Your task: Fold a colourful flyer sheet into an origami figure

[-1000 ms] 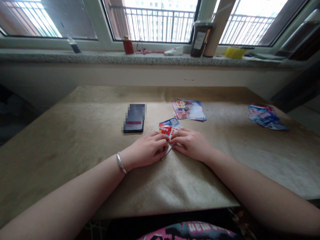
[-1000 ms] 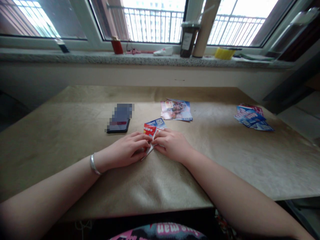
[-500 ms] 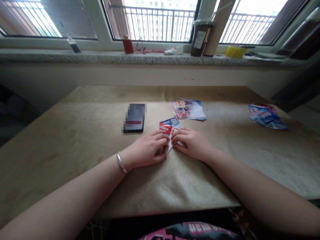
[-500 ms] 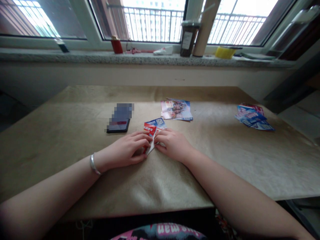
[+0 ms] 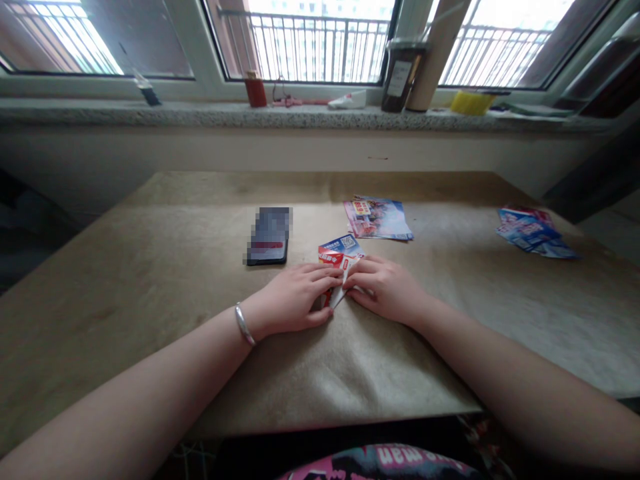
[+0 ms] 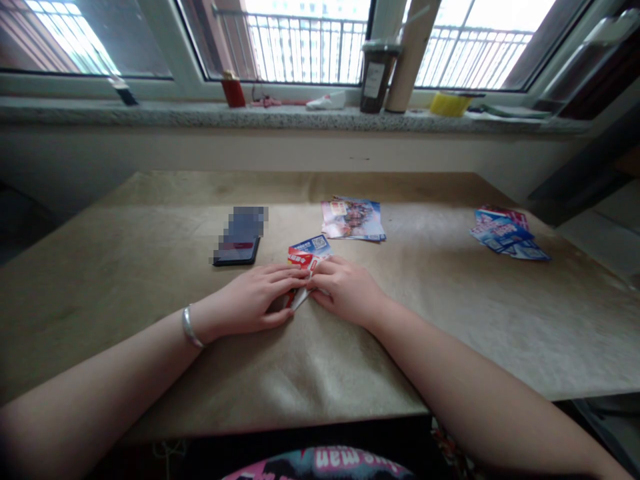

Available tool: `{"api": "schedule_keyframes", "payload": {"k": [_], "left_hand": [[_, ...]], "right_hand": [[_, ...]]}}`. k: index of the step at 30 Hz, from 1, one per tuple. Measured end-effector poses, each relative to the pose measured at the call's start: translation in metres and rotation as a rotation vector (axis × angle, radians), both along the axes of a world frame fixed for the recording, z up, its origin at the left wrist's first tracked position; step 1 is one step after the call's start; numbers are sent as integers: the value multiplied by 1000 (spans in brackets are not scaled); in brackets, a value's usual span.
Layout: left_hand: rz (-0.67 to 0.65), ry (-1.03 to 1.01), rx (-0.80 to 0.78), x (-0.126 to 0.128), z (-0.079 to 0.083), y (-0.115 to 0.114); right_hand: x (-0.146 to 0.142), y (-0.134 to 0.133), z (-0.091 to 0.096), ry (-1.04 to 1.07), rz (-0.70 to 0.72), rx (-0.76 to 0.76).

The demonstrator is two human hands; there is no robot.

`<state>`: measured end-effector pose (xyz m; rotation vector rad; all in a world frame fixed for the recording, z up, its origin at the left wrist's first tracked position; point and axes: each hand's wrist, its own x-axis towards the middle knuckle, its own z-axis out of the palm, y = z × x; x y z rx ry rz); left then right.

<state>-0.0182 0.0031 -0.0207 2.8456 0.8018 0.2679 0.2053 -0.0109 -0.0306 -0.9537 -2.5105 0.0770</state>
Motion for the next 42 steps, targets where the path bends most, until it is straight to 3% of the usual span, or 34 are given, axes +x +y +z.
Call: {"api": "schedule_keyframes", "payload": {"k": [7,14,30,42], "left_hand": [[-1,-29,14,0,0,0],[-12,-46,4,-1,-3,1],[-6,0,14,0,1,-1],[-9,8,27,0,-1,0]], "right_hand": [[-6,-5,3,-8,207,35],[-8,-7,3,-23,242,20],[0,-3,6,-31,147,15],[12,-1,7,-148,-69,66]]}}
